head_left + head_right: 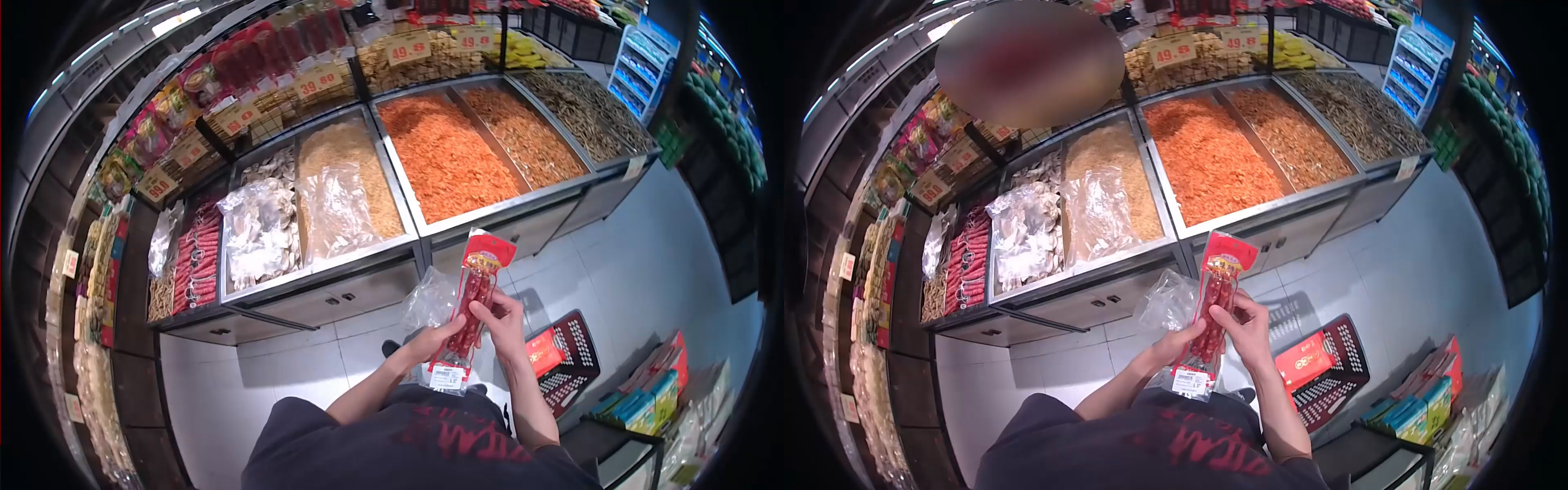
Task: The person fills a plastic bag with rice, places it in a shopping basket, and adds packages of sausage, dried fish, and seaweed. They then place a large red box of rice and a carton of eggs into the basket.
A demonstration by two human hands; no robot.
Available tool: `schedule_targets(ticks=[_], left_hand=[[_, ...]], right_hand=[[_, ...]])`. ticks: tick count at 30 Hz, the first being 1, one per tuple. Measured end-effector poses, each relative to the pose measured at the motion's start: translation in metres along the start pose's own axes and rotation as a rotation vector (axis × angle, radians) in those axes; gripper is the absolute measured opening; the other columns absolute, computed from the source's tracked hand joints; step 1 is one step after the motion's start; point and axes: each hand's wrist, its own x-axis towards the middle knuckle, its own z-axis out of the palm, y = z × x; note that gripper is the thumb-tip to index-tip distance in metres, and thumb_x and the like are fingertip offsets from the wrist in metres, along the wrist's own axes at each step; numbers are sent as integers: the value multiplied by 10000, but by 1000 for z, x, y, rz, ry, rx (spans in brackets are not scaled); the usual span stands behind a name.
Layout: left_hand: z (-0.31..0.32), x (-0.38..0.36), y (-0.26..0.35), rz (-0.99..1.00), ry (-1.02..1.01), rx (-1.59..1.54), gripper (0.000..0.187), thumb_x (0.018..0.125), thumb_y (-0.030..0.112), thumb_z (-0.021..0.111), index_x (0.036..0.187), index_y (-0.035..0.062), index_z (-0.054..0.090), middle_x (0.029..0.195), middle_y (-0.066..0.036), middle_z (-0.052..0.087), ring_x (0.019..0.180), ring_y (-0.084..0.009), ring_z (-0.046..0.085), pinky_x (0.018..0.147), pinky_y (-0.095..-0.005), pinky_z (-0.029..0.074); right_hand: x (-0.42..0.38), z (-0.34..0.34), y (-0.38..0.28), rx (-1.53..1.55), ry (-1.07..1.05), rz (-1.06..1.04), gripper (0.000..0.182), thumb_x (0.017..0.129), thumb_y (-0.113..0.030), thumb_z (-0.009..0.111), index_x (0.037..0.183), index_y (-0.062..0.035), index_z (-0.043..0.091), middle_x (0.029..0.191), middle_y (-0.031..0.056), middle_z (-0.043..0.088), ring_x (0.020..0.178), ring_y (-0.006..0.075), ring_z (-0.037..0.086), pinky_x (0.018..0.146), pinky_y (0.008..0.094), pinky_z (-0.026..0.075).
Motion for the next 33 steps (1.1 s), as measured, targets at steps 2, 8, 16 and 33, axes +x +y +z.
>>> schedule_targets(ticks=[2,8,16,33], left_hand=[[-44,-27,8,31,69,-94,547,1045,485,347,1280,28,532,1082,-127,660,933,-205,661,845,-371,533],[-165,-92,22,-23,539,-317,646,1035,545,328,1359,20,519,1070,-66,644,843,-128,601,757,-257,465],[-252,-160,49,131,715,-72,700,1031,550,310,1108,-42,676,694,12,517,673,-87,457,654,-242,357],[-260,-156,63,416,1507,-296,615,1040,482,358,973,-37,681,645,7,481,647,-107,456,633,-262,348]], right_hand=[[30,48,7,4,-39,-2,197,894,-81,704,1068,11,690,960,17,694,845,72,611,775,260,497],[141,150,43,119,95,7,213,930,-115,678,1092,22,662,932,5,685,810,44,596,740,207,467],[253,245,26,20,-50,-110,229,936,-103,670,1122,30,652,969,18,691,848,46,606,770,214,480],[590,485,-28,37,-472,-337,284,924,-213,687,1040,46,700,871,35,708,744,61,593,676,263,488]])
